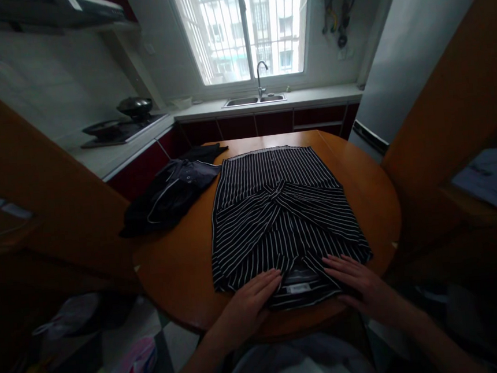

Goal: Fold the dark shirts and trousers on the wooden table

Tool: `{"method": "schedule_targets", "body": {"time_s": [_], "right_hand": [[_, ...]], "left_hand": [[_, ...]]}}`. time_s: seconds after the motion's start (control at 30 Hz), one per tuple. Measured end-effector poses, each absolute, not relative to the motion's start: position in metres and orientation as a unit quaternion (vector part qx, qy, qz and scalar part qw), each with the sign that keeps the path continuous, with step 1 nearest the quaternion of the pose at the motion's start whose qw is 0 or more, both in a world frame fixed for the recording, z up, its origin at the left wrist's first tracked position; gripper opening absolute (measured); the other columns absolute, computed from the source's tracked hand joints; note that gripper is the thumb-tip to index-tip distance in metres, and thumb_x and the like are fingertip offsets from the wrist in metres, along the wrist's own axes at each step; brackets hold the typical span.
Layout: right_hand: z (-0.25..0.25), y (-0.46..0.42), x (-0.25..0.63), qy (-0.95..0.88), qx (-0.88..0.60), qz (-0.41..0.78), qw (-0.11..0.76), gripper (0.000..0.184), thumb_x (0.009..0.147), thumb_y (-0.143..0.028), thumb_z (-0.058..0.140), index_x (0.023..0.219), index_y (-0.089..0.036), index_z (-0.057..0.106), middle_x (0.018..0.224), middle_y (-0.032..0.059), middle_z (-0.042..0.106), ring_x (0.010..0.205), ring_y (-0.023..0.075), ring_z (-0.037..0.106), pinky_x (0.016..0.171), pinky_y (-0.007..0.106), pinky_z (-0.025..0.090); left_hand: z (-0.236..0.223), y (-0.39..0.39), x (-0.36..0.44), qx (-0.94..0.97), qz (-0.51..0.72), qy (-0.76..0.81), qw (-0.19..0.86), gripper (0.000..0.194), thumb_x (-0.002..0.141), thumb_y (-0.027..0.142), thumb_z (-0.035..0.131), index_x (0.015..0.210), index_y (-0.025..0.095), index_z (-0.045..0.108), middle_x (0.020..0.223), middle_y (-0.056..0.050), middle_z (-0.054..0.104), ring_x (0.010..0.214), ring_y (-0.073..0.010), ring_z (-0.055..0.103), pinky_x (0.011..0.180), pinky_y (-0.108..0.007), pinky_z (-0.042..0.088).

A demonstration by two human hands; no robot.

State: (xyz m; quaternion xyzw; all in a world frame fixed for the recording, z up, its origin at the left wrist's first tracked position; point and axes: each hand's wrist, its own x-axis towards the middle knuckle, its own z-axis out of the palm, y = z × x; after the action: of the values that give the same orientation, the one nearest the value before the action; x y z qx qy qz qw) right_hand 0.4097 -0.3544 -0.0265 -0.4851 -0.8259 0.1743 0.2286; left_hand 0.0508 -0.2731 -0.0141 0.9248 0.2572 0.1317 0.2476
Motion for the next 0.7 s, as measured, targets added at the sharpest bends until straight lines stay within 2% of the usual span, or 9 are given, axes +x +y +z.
{"method": "schedule_targets", "body": {"time_s": [0.17,0.27,0.47,0.7], "right_hand": [[-0.032,-0.352,0.412,-0.827,-0.479,0.151,0.253,0.054,0.093,-0.021,0.067,0.145,-0.030,0.056,0.150,0.0071,0.056,0.142,0.0261,0.049,0.118,0.053,0.039],[-0.031,-0.348,0.412,-0.826,-0.475,0.139,0.268,0.041,0.094,-0.020,0.065,0.135,-0.028,0.065,0.145,0.0069,0.061,0.138,0.0261,0.053,0.114,0.051,0.045],[-0.014,-0.340,0.406,-0.784,-0.498,0.193,0.317,0.019,0.099,-0.027,0.059,0.113,-0.026,0.073,0.122,0.0078,0.071,0.118,0.0238,0.064,0.101,0.041,0.055],[0.000,-0.324,0.401,-0.702,-0.560,0.286,0.333,0.020,0.100,-0.034,0.054,0.103,-0.025,0.072,0.102,0.0062,0.074,0.096,0.0226,0.069,0.087,0.037,0.058]], "left_hand": [[-0.013,-0.271,0.051,0.922,0.150,0.265,0.237,0.086,0.072,-0.010,0.043,0.149,0.028,0.047,0.156,-0.004,0.049,0.144,-0.0185,0.045,0.118,-0.045,0.043],[-0.007,-0.270,0.052,0.912,0.155,0.287,0.247,0.076,0.074,-0.009,0.045,0.140,0.026,0.057,0.149,-0.005,0.057,0.138,-0.0186,0.053,0.115,-0.044,0.047],[0.009,-0.264,0.058,0.863,0.165,0.351,0.323,0.061,0.080,-0.004,0.048,0.132,0.025,0.062,0.133,-0.004,0.068,0.122,-0.0171,0.064,0.108,-0.037,0.052],[0.010,-0.253,0.063,0.802,0.203,0.424,0.368,0.030,0.095,0.022,0.056,0.122,0.024,0.068,0.118,-0.005,0.074,0.110,-0.0210,0.070,0.101,-0.039,0.055]]}}
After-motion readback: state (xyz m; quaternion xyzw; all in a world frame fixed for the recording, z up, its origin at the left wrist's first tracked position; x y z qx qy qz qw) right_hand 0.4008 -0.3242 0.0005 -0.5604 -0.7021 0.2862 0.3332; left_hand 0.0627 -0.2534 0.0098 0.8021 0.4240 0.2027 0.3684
